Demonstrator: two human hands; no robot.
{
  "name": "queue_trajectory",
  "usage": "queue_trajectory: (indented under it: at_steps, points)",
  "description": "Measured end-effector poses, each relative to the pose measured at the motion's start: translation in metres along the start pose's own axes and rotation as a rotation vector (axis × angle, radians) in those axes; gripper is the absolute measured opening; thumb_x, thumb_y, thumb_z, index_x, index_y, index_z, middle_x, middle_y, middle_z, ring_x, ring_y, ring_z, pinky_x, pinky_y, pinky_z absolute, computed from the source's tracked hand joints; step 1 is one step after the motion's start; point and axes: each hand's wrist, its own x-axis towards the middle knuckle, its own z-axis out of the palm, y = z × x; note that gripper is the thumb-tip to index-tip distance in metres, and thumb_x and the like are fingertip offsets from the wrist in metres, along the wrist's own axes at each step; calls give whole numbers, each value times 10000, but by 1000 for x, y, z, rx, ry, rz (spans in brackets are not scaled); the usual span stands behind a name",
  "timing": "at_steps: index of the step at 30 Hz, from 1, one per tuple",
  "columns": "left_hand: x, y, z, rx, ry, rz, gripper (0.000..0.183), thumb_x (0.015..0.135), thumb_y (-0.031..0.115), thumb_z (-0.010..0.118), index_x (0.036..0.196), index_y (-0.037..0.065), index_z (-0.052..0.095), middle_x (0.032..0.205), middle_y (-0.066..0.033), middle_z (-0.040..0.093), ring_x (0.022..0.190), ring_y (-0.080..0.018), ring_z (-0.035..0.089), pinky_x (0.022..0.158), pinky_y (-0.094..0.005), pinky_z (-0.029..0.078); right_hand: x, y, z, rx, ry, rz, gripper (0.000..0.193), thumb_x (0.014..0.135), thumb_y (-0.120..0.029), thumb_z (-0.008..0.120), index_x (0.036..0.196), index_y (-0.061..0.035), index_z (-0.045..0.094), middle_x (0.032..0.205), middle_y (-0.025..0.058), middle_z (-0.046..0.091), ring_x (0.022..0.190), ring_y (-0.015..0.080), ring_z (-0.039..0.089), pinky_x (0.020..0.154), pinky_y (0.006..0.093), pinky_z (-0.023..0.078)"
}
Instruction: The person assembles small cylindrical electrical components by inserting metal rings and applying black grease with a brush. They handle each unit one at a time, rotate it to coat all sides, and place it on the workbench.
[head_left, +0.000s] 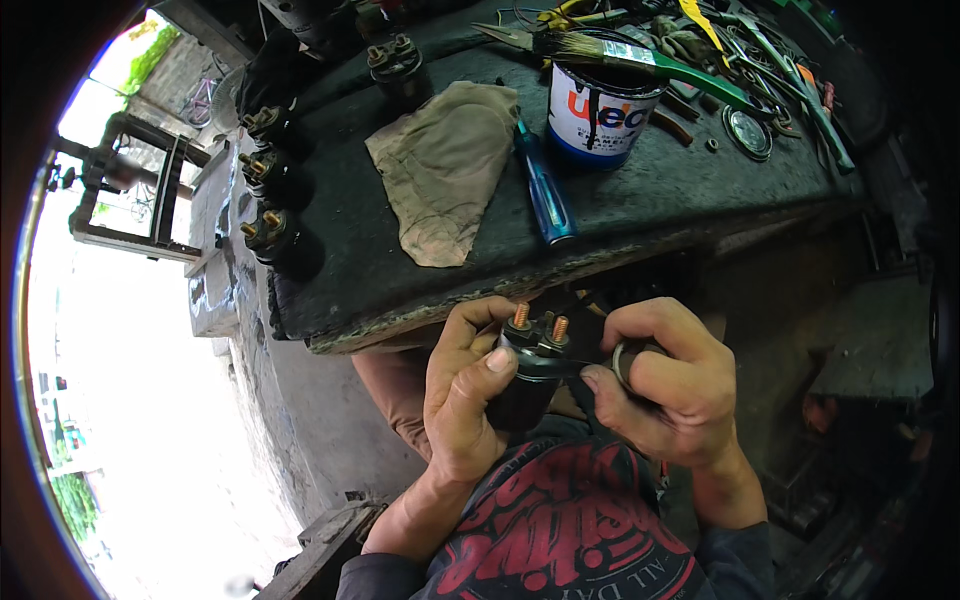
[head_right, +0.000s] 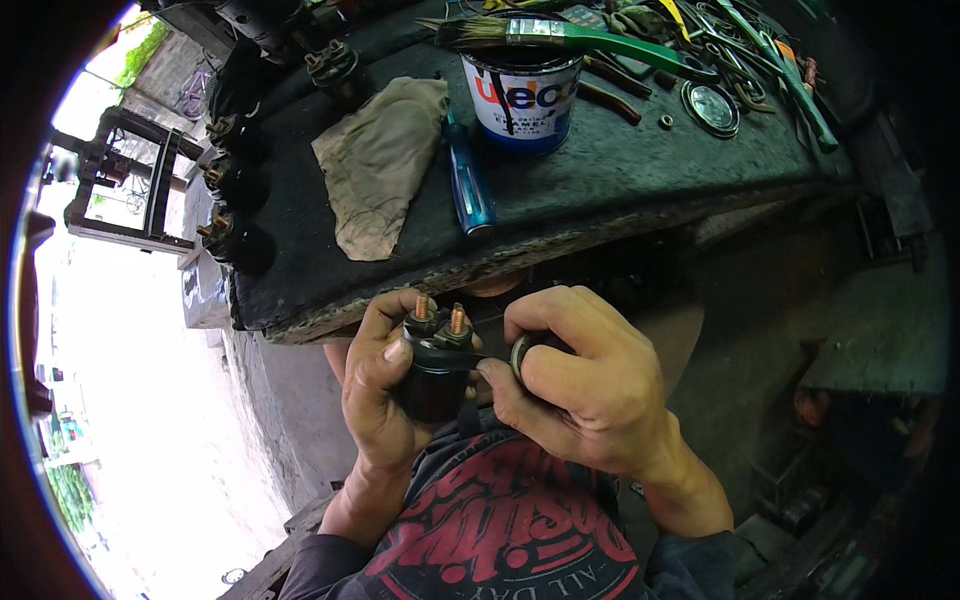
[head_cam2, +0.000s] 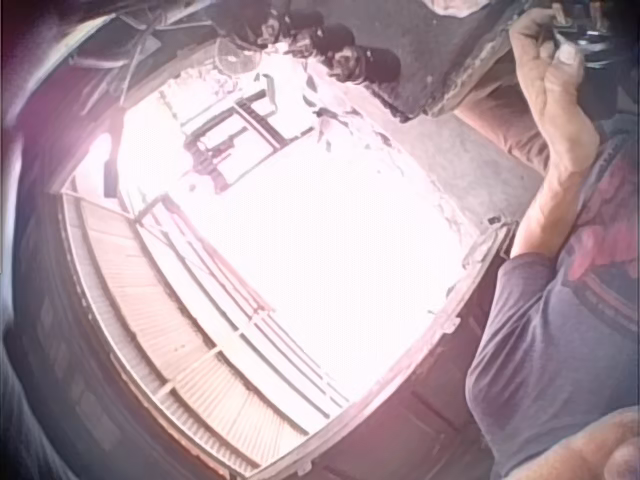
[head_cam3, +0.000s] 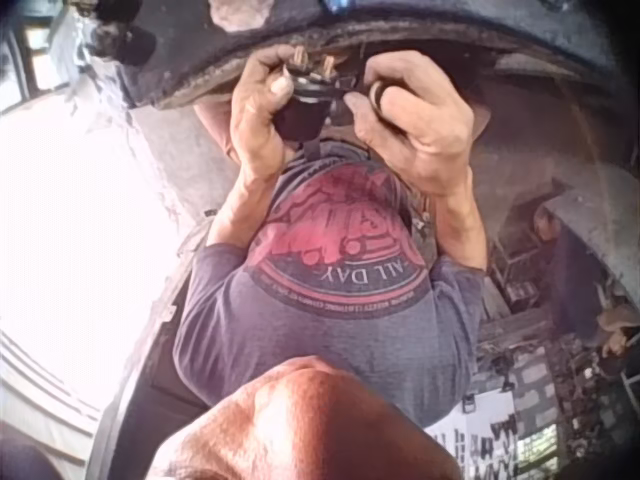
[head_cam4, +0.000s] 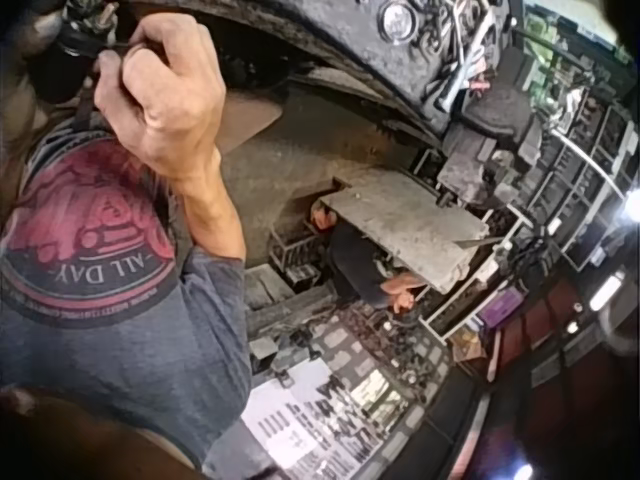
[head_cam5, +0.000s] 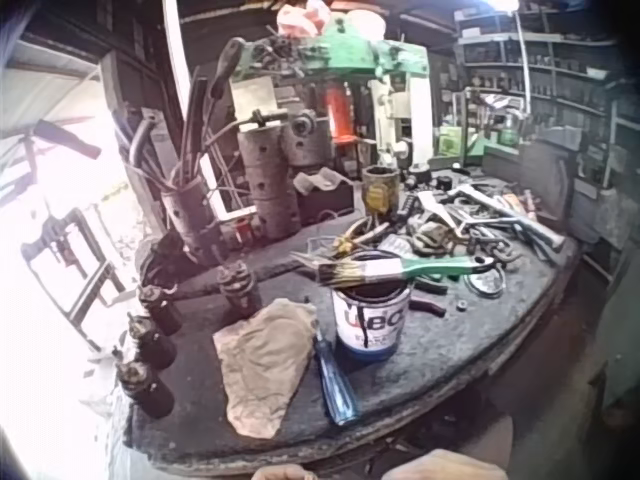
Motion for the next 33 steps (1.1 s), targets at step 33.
queue_trajectory:
  at_steps: [33]
  points:
    - [-3,-13,3,209,38,295,399,1006,151,548,1341,-58,491,1187,-137,632,1045,-123,558,947,-281,444,5,-32,-11,-79,-38,-104,360,691,-19,876,650,-55,520,903,124,668,683,269,597,568,355,458]
